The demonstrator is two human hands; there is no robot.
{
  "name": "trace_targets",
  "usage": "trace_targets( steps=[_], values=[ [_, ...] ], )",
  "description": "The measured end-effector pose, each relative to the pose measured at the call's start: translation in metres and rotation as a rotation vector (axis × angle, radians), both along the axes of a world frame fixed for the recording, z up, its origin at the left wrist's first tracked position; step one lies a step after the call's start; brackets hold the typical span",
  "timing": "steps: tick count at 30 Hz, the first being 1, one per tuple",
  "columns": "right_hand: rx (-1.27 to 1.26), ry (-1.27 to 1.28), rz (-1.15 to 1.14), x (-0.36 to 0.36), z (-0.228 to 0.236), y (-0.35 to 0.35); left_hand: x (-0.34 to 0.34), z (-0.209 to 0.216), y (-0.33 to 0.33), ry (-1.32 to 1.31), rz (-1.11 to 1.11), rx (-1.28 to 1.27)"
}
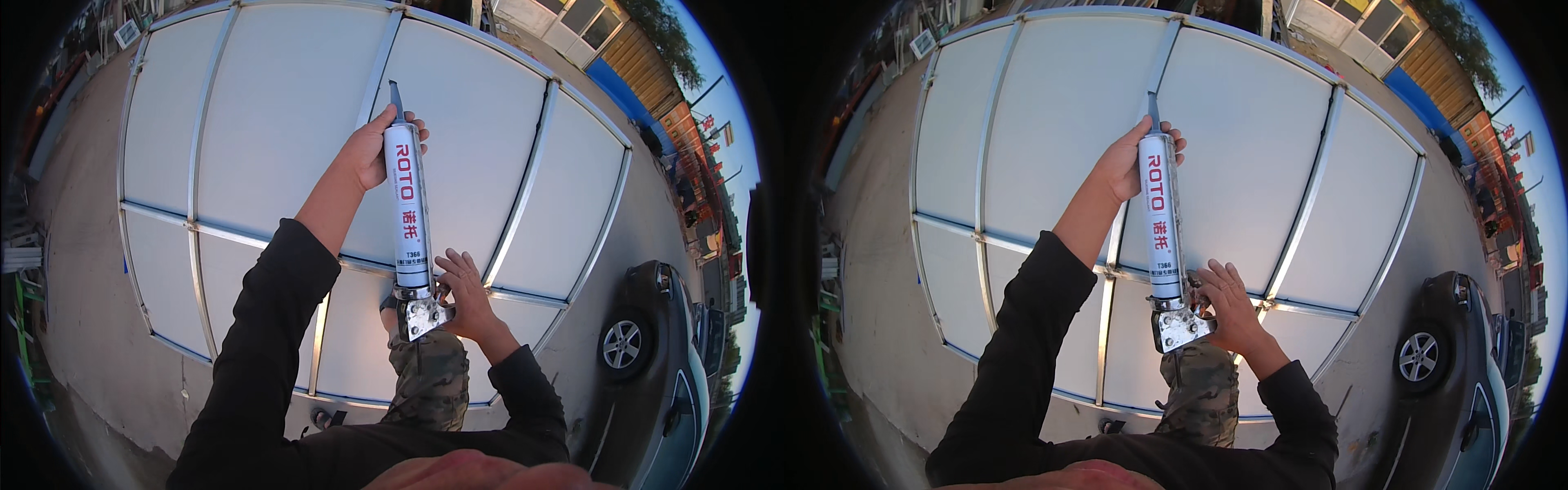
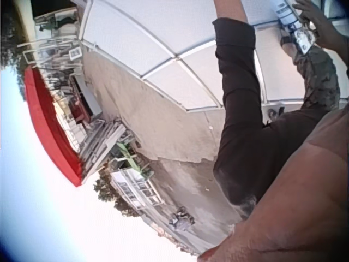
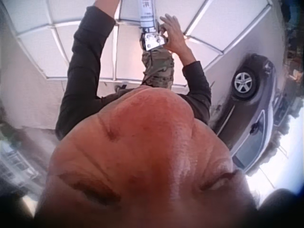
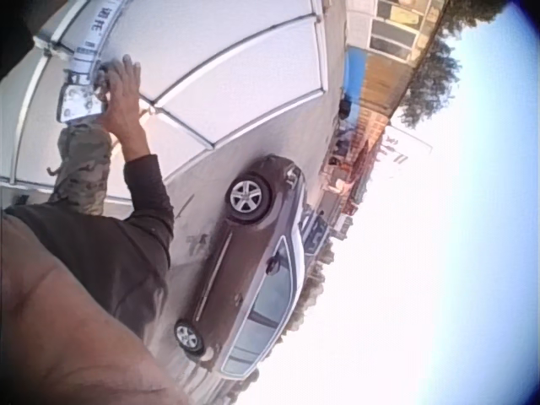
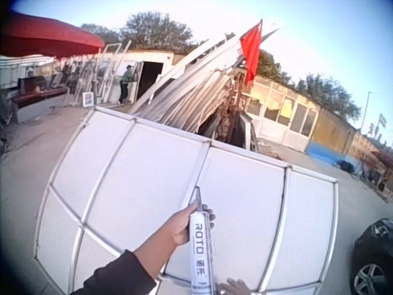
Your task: The person applies sealant along the seams of a large white panel structure using a caulking gun. They move along the frame, dispensing sealant into the joints between panels. The person then walks to a blue workbench and places the caulking gun on the surface.
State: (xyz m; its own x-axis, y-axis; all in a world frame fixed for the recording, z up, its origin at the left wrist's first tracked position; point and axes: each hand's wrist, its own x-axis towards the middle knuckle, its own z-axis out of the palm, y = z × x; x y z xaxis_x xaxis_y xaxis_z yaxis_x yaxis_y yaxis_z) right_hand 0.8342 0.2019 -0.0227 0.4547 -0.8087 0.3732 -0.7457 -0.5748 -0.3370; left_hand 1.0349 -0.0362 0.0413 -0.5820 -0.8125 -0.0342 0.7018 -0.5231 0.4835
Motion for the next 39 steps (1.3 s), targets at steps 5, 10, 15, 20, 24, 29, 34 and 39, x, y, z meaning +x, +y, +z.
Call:
trace_targets(
  steps=[5, 10, 15, 20, 24, 29, 34, 39],
  values=[
    [-0.208, 0.055, -0.145, -0.024, 0.009, -0.012, -0.056, 0.018, 0.015, -0.331, -0.079, -0.120],
    [-0.310, 0.197, -0.440, -0.085, 0.018, -0.059, -0.048, -0.046, 0.053, -0.485, -0.145, -0.409],
    [-0.274, 0.315, -0.629, -0.162, 0.017, -0.132, 0.040, -0.173, 0.100, -0.678, -0.271, -0.251],
    [-0.246, 0.374, -0.751, -0.211, 0.015, -0.191, 0.122, -0.273, 0.154, -0.978, -0.220, 0.042],
    [-0.264, 0.373, -0.780, -0.230, 0.013, -0.221, 0.166, -0.314, 0.184, -1.054, -0.120, 0.266],
    [-0.274, 0.397, -0.795, -0.246, 0.012, -0.248, 0.179, -0.337, 0.201, -1.000, -0.047, 0.430],
    [-0.283, 0.394, -0.808, -0.251, 0.015, -0.269, 0.175, -0.346, 0.203, -0.980, -0.044, 0.454],
    [-0.219, 0.406, -0.849, -0.248, 0.018, -0.276, 0.171, -0.347, 0.204, -0.966, -0.040, 0.444]
  ],
)
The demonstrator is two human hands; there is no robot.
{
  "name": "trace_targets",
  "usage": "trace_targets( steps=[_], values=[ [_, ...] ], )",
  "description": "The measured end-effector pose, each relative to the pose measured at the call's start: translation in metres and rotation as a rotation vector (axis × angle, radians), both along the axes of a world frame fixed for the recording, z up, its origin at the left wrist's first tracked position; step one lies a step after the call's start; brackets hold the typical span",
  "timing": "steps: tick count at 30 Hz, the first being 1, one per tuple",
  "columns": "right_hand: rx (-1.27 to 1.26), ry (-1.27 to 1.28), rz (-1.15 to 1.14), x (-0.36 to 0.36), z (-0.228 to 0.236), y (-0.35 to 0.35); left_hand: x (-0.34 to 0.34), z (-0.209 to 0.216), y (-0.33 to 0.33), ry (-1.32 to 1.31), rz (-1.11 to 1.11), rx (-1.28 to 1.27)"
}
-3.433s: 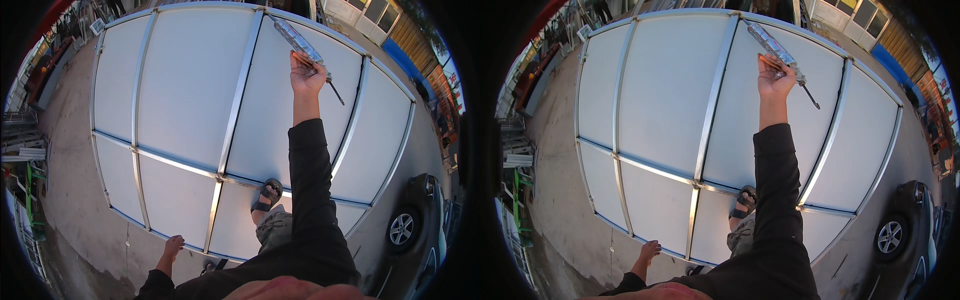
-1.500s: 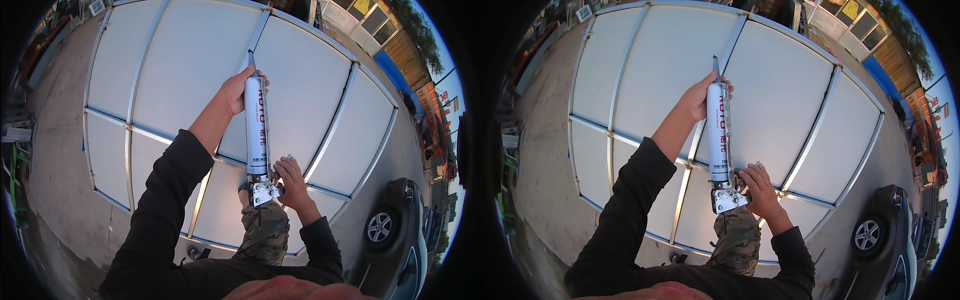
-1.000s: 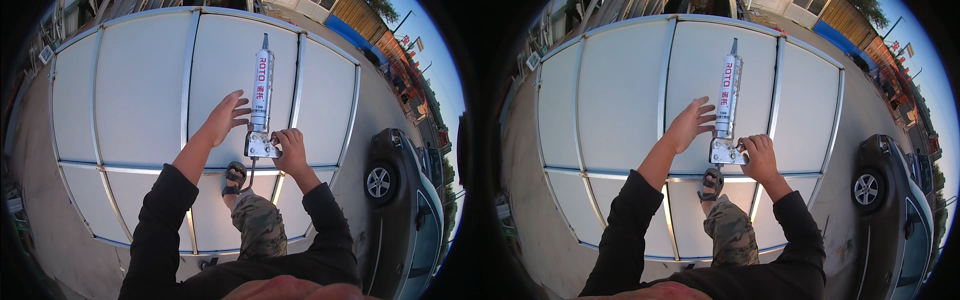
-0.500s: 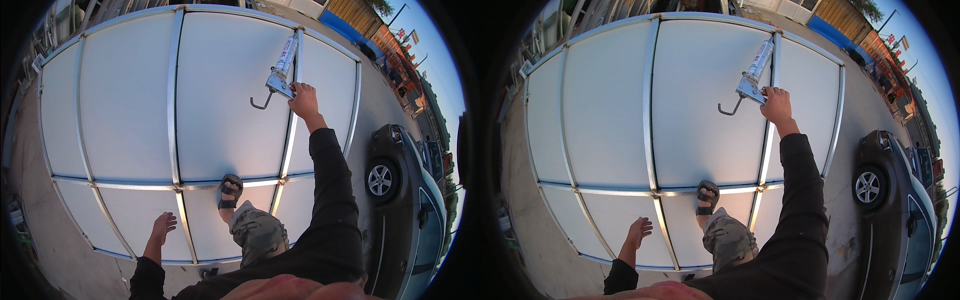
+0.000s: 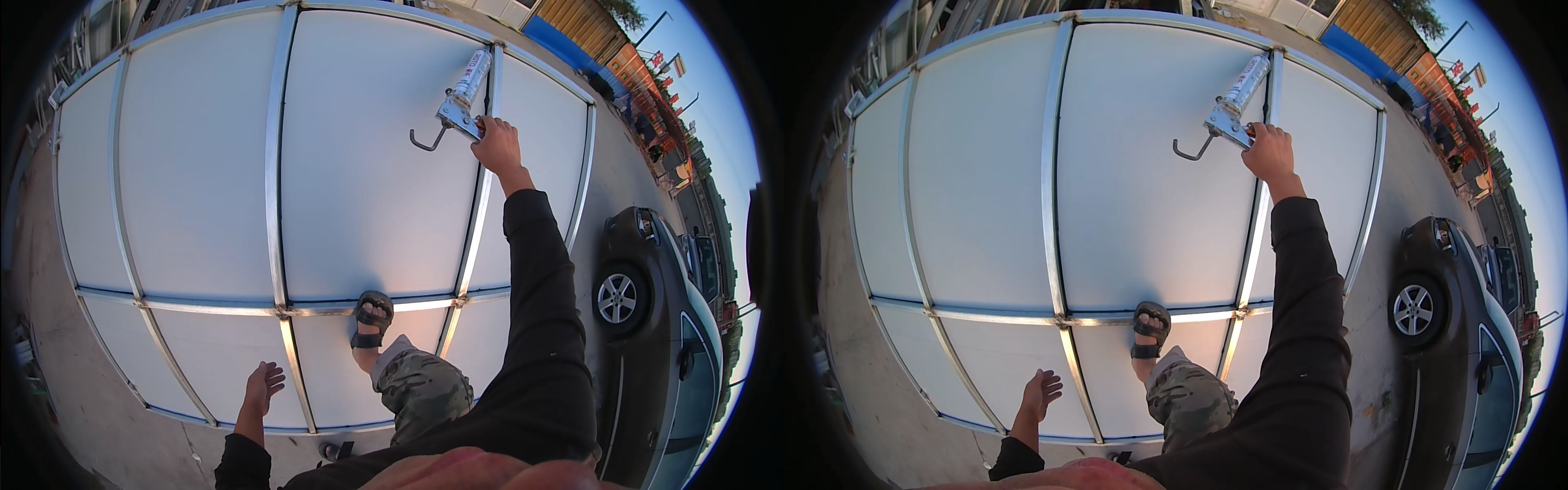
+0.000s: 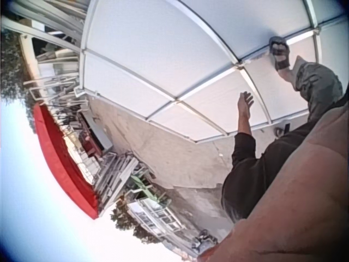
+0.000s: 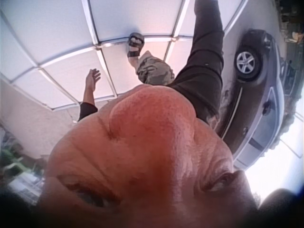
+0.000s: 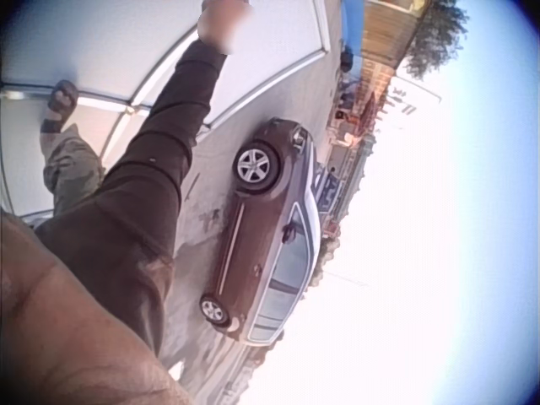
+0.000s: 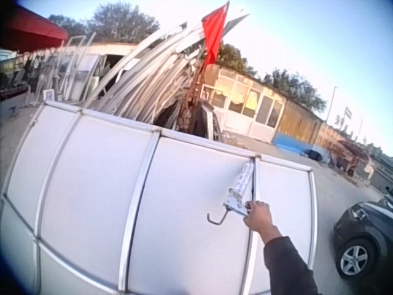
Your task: The person applies sealant along the seams of a large white panel structure using a caulking gun. They move along the frame, dispensing sealant into the joints between panels. The person then walks to a blue workbench and places the caulking gun on the surface.
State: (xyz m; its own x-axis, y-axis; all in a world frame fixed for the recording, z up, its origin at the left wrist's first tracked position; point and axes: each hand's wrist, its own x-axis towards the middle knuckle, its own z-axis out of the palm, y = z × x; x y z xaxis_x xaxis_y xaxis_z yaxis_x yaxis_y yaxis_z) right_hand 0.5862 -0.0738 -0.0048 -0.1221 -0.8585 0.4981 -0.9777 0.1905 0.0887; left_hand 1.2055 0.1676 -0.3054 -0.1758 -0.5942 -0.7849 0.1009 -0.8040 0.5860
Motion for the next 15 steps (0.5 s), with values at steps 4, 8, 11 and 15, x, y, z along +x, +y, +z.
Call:
trace_targets(
  steps=[4, 8, 11, 15],
  values=[
    [0.028, 0.077, -0.038, 0.002, 0.002, -0.001, 0.002, 0.002, 0.002, 0.003, 0.011, -0.010],
    [0.014, 0.075, -0.043, 0.006, 0.007, -0.001, 0.009, 0.002, 0.007, -0.007, 0.043, 0.004],
    [0.018, 0.041, -0.062, 0.010, 0.012, 0.000, 0.014, 0.001, 0.014, -0.014, 0.062, 0.019],
    [-0.001, 0.045, -0.067, 0.016, 0.018, 0.001, 0.021, 0.000, 0.025, -0.006, 0.089, 0.020]
  ],
)
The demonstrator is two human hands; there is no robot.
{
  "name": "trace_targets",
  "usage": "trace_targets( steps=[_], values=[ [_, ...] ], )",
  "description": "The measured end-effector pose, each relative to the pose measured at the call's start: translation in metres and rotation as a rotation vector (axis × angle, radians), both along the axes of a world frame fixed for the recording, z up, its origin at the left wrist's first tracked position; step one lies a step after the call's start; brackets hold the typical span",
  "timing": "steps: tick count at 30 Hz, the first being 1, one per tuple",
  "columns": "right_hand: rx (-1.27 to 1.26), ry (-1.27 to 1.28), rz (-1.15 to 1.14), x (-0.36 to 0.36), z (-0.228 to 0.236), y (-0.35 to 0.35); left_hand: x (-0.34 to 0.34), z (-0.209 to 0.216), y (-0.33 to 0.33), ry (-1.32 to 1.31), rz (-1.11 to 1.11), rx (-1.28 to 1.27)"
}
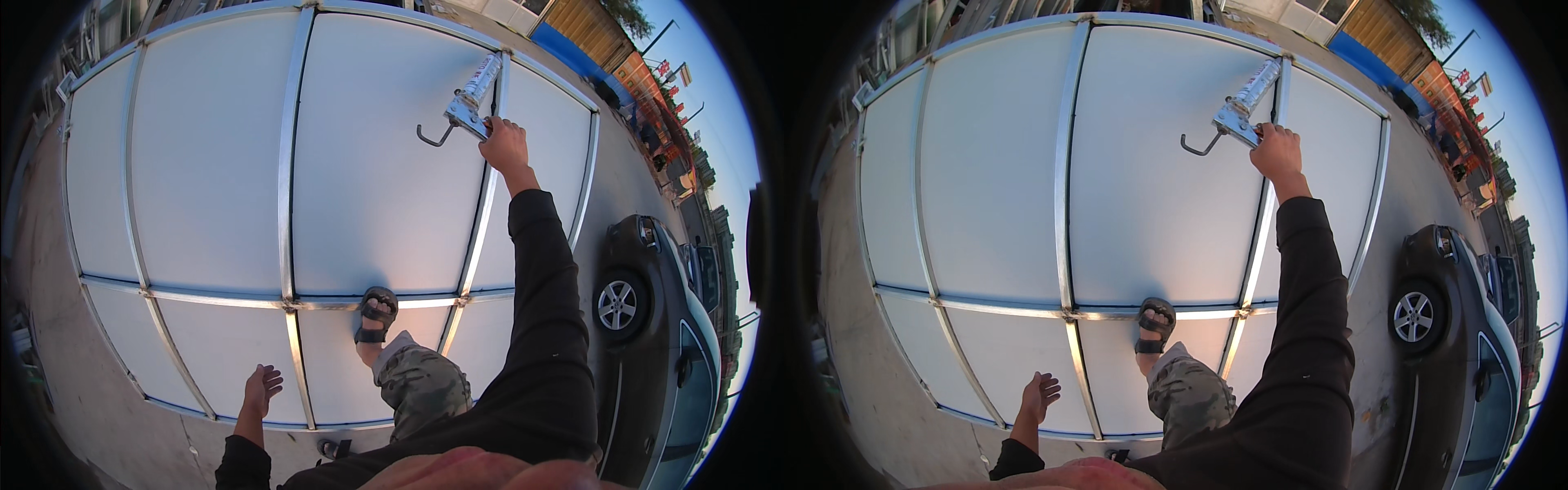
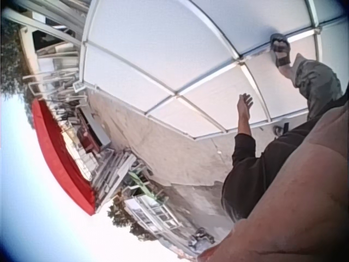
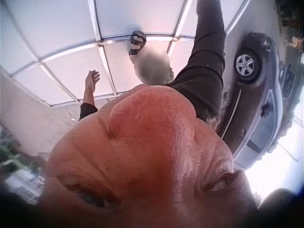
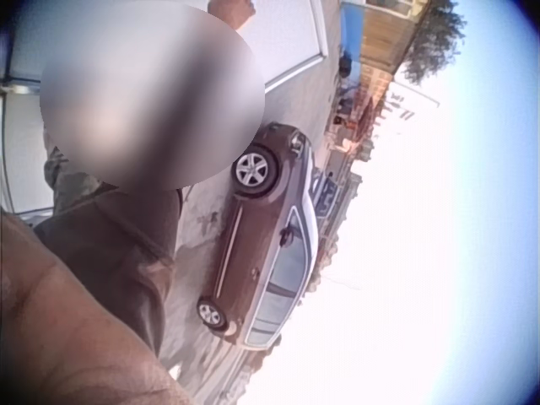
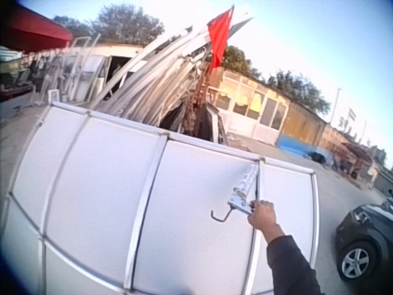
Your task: The person applies sealant along the seams of a large white panel structure using a caulking gun. They move along the frame, dispensing sealant into the joints between panels. The person then walks to a blue workbench and places the caulking gun on the surface.
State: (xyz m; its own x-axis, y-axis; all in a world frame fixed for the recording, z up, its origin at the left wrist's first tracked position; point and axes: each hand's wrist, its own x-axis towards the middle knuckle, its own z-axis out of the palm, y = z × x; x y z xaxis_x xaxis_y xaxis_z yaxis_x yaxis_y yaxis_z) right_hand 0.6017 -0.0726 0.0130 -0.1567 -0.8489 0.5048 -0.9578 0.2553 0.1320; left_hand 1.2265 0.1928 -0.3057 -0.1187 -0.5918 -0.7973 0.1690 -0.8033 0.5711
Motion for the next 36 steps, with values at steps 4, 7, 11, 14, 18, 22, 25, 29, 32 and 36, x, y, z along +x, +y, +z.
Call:
trace_targets(
  steps=[4, 7, 11, 14, 18, 22, 25, 29, 32, 36],
  values=[
    [-0.047, 0.006, -0.027, 0.007, 0.007, 0.012, 0.011, 0.001, 0.023, -0.022, 0.019, -0.001],
    [-0.210, -0.005, -0.036, 0.016, 0.009, 0.058, 0.028, 0.004, 0.062, -0.041, 0.064, 0.006],
    [-0.229, -0.149, -0.103, 0.040, -0.014, 0.197, 0.053, 0.012, 0.141, -0.019, 0.114, 0.045],
    [-0.115, -0.326, -0.205, 0.076, -0.050, 0.342, 0.076, 0.016, 0.199, 0.030, 0.140, 0.038],
    [0.136, -0.593, -0.493, 0.134, -0.106, 0.539, 0.112, 0.011, 0.249, 0.054, 0.130, 0.008],
    [0.473, -0.733, -0.799, 0.175, -0.164, 0.706, 0.164, -0.001, 0.293, -0.025, 0.111, 0.012],
    [0.765, -0.828, -1.003, 0.181, -0.209, 0.822, 0.209, -0.009, 0.353, -0.163, 0.142, 0.098],
    [1.032, -0.809, -0.743, 0.190, -0.270, 0.964, 0.271, -0.033, 0.475, -0.307, 0.122, 0.262],
    [1.033, -0.965, -1.044, 0.200, -0.299, 1.018, 0.292, -0.046, 0.563, -0.412, 0.082, 0.394],
    [1.019, -1.223, -1.020, 0.211, -0.302, 1.026, 0.291, -0.038, 0.647, -0.447, -0.156, 0.441]
  ],
)
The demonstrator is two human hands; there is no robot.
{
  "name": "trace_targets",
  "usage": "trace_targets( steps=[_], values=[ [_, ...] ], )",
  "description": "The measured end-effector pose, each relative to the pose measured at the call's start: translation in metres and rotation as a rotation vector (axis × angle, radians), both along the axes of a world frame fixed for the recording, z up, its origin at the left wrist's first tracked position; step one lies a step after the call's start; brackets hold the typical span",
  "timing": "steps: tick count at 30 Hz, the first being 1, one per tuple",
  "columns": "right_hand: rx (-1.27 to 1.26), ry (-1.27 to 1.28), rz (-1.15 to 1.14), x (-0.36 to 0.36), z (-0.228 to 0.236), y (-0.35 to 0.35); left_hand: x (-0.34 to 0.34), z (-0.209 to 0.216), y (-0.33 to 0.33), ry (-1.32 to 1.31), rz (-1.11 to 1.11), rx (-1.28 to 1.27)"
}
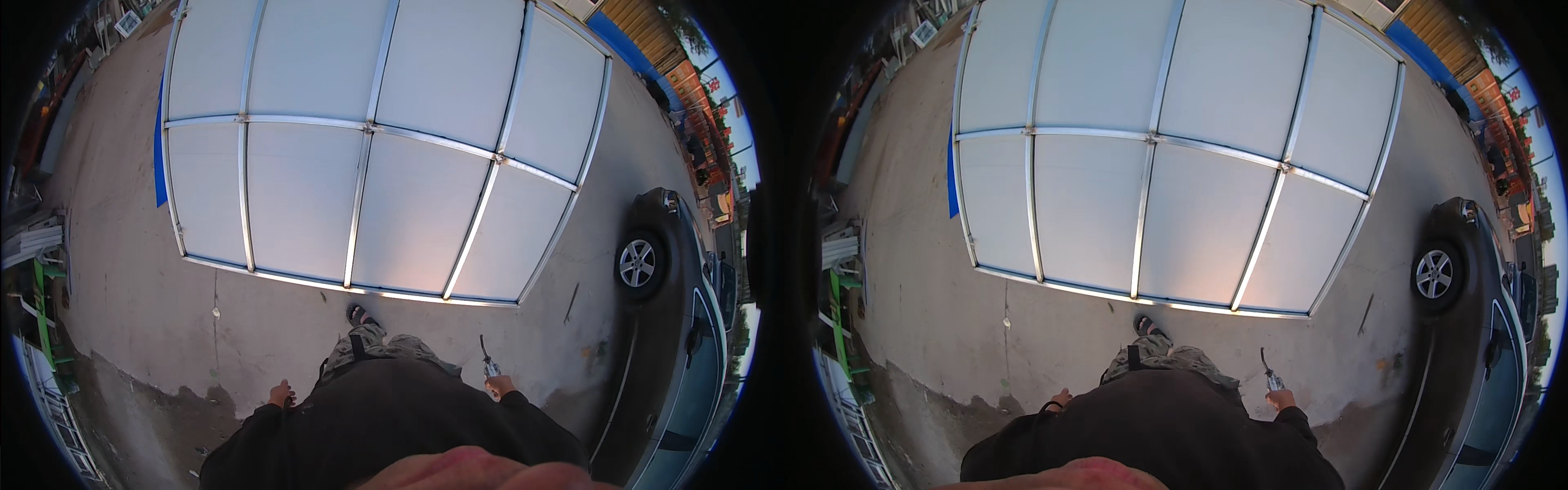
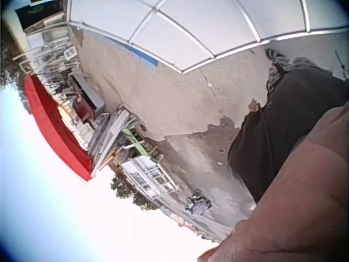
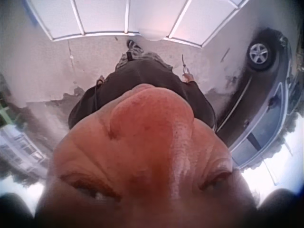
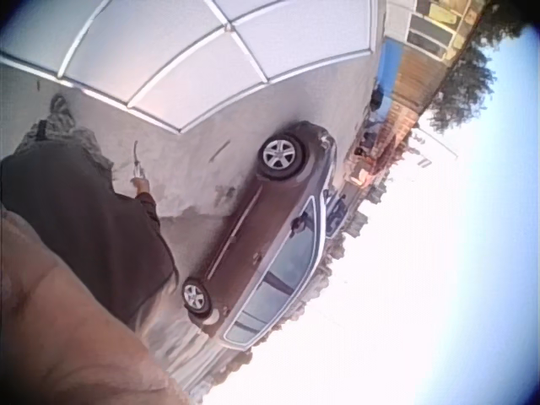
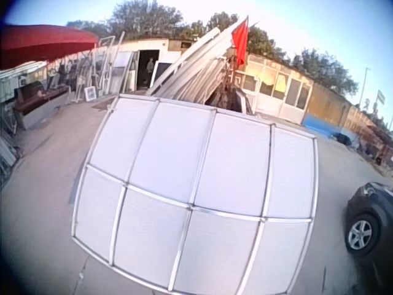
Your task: The person applies sealant along the seams of a large white panel structure using a caulking gun. They move along the frame, dispensing sealant into the joints between panels. The person then walks to a blue workbench and places the caulking gun on the surface.
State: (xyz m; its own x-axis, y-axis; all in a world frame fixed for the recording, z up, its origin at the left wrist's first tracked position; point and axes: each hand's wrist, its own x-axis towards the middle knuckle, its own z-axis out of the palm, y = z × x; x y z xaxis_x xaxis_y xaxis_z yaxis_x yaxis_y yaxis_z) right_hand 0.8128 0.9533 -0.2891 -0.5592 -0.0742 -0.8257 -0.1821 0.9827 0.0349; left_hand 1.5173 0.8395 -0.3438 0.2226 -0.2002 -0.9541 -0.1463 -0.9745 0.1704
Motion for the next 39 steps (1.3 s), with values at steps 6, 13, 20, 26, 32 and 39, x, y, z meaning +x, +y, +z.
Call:
trace_targets(
  steps=[6, 13, 20, 26, 32, 39],
  values=[
    [-0.166, 0.018, -0.039, 0.030, -0.005, -0.049, 0.008, -0.002, 0.034, 0.116, -0.030, 0.100],
    [-0.284, -0.044, 0.101, 0.103, -0.032, -0.065, 0.063, 0.022, -0.004, -0.029, 0.041, -0.176],
    [-0.173, -0.193, 0.087, 0.189, -0.038, -0.091, 0.113, 0.004, -0.073, 0.094, 0.147, -0.363],
    [-0.102, -0.150, 0.001, 0.284, -0.009, -0.184, 0.209, -0.039, -0.114, 0.049, -0.049, -0.263],
    [-0.105, -0.044, 0.122, 0.355, 0.024, -0.275, 0.257, -0.016, -0.180, -0.003, -0.700, -0.524],
    [-0.313, 0.171, 0.255, 0.392, 0.013, -0.253, 0.263, 0.059, -0.210, -0.066, -0.809, -0.677]
  ],
)
